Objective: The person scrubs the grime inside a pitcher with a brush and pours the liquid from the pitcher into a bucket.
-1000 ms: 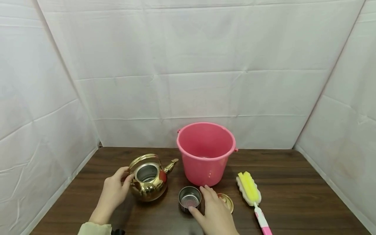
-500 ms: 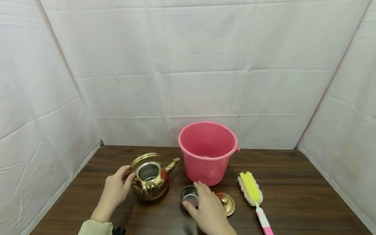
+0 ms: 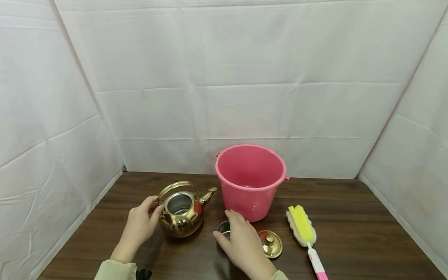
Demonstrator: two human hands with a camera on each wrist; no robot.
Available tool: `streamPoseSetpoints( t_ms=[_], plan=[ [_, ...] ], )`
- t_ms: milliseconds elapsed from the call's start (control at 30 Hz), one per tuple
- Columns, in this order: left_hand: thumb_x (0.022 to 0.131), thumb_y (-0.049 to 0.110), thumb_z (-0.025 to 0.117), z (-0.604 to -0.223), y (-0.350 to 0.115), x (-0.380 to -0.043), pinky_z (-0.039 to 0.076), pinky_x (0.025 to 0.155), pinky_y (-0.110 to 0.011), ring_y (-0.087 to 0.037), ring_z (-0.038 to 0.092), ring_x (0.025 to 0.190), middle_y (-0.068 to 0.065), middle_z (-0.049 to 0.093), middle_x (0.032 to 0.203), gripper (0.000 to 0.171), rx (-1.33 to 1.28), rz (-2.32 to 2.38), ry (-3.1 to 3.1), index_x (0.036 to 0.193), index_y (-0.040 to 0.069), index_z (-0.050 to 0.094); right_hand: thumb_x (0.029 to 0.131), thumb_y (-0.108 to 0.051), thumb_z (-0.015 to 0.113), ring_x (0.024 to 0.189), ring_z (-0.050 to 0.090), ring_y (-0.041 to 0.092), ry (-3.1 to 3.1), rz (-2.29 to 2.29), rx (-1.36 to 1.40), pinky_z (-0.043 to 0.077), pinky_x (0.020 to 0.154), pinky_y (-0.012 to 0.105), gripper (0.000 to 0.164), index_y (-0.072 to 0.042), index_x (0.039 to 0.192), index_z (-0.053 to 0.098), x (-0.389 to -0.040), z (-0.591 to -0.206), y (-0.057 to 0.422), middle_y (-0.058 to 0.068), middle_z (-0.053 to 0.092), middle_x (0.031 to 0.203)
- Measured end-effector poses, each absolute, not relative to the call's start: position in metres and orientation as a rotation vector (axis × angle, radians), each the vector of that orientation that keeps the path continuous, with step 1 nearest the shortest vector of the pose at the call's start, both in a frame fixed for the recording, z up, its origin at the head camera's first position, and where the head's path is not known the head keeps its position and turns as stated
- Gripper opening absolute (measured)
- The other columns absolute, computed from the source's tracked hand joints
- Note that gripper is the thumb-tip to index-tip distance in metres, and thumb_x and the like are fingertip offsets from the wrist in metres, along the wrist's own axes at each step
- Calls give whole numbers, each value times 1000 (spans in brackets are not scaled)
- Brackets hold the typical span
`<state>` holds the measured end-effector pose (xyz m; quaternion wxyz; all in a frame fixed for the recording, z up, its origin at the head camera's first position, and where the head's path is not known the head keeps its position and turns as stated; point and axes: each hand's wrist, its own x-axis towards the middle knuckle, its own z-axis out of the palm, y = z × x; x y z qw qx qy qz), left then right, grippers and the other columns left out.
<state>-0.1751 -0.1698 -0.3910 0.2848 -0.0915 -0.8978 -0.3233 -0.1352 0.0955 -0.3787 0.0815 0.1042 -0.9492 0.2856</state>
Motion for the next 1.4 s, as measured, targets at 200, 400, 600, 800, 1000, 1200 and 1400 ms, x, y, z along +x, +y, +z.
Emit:
streamPoseSetpoints(
  t_ms=[200,400,600,800,1000,1200,1400],
  plan=[
    [87,6,66,-390,-169,-175,54,64,-39,-25,68,75,-15,72,88,19,-250,-860,-2398,105,0,61,84,-45,68,127,50,24,-2846,814,342,44,101,46,63,-9,133,52,-141,-376,89,9,53,136],
    [87,5,66,-390,-169,-175,54,63,-38,-24,68,75,-14,72,87,19,-246,-864,-2402,105,0,61,84,-42,68,125,51,24,-2806,814,374,45,100,45,60,-8,132,54,-146,-375,82,10,55,134],
    [87,5,66,-390,-169,-175,54,63,-37,-23,68,74,-14,72,87,18,-245,-864,-2404,104,1,61,85,-39,68,124,53,26,-2777,815,388,45,99,46,57,-8,131,54,-150,-372,76,10,56,133],
    [87,6,65,-390,-169,-174,54,63,-38,-23,68,73,-14,71,87,18,-241,-855,-2406,104,1,61,85,-38,68,124,53,26,-2785,815,388,45,99,46,57,-8,131,54,-153,-371,72,10,56,133],
    [88,6,65,-389,-169,-174,53,63,-37,-23,68,74,-14,71,87,18,-233,-868,-2417,105,1,61,85,-38,68,123,53,26,-2773,821,383,45,99,45,56,-8,131,54,-158,-371,67,10,56,132],
    [87,6,66,-390,-169,-174,54,63,-37,-23,68,74,-14,72,87,18,-239,-862,-2408,104,1,61,86,-38,67,123,53,26,-2777,833,403,45,99,45,57,-7,131,54,-163,-370,63,11,57,131],
    [87,6,66,-390,-169,-175,53,63,-37,-22,68,74,-13,72,87,18,-231,-871,-2415,104,1,61,87,-37,66,123,53,28,-2813,877,422,44,100,47,56,-6,132,53,-169,-368,59,12,56,132]
  ],
)
